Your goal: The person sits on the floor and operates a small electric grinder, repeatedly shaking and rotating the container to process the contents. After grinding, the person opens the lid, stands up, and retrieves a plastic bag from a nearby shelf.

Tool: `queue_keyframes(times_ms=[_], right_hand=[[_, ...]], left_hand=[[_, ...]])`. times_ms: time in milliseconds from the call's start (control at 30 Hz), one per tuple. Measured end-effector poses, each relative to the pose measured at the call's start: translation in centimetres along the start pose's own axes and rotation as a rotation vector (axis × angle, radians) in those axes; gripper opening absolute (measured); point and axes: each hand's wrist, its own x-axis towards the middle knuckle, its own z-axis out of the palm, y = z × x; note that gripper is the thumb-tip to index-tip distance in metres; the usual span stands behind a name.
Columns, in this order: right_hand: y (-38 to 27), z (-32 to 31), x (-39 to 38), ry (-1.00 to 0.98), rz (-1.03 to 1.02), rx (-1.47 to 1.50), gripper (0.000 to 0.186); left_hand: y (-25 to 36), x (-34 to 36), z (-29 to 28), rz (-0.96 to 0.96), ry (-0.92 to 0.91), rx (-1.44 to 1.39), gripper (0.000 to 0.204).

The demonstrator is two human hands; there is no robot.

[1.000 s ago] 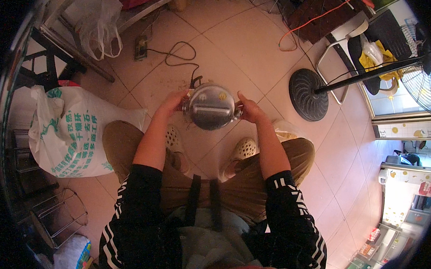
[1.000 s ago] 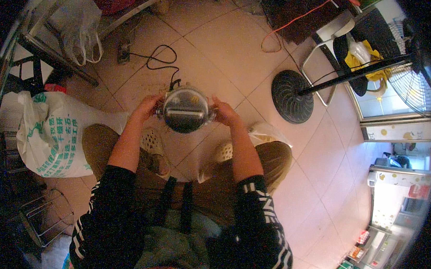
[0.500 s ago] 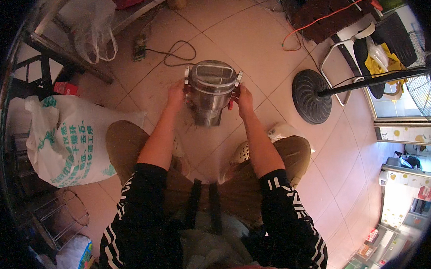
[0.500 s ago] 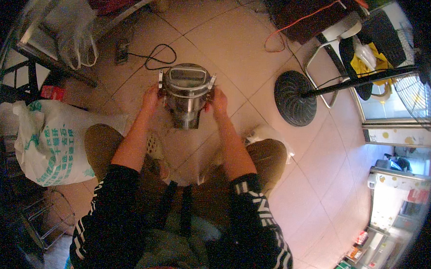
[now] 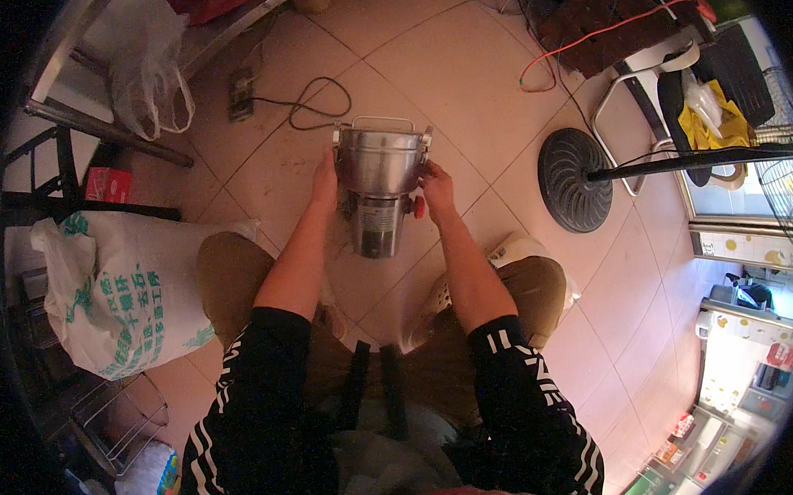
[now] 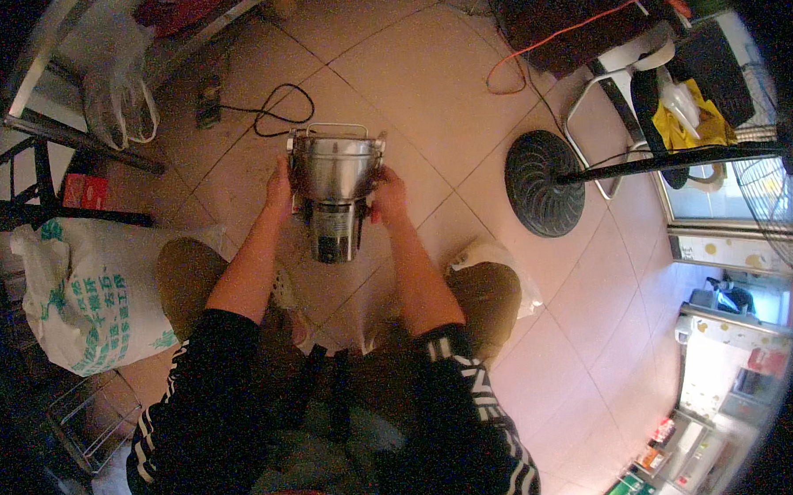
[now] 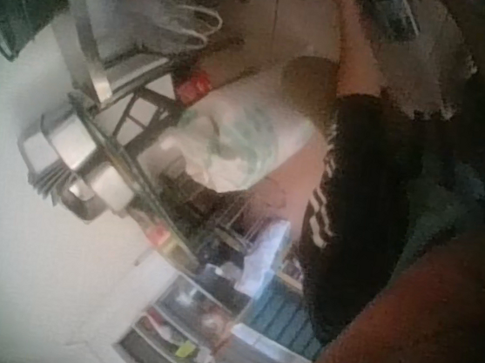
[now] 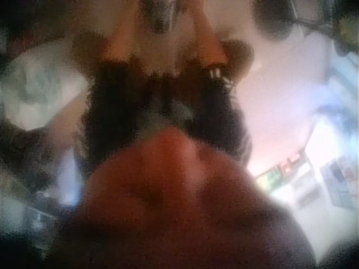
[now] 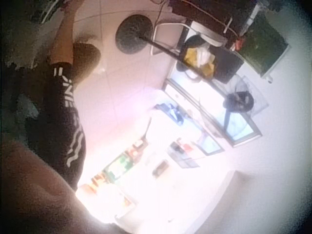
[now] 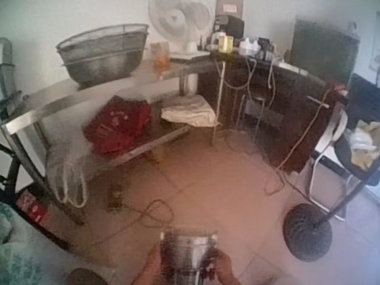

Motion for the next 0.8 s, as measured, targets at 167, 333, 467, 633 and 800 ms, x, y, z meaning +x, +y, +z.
queue_keyframes(times_ms=[167, 333, 467, 633, 800], right_hand=[[0.6, 0.2, 0.5, 0.026, 0.074, -0.030, 0.037], [-0.3, 0.6, 0.3, 0.031, 0.158, -0.086, 0.035], [-0.5, 0.7, 0.0, -0.012, 0.116, 0.089, 0.036], [0.8, 0.6, 0.8, 0.034, 0.149, -0.003, 0.037], [0.2, 0.6, 0.8, -0.028, 0.079, 0.022, 0.037]], left_hand=[[0.2, -0.3, 0.2, -0.047, 0.077, 0.154, 0.082], [-1.9, 1.8, -1.1, -0.108, 0.034, 0.279, 0.089], [-3.9, 4.3, -1.9, -0.122, 0.013, 0.100, 0.084], [-5.1, 5.0, -2.1, -0.043, -0.022, 0.045, 0.080], [-3.2, 3.3, -1.8, -0.066, -0.012, 0.138, 0.082]])
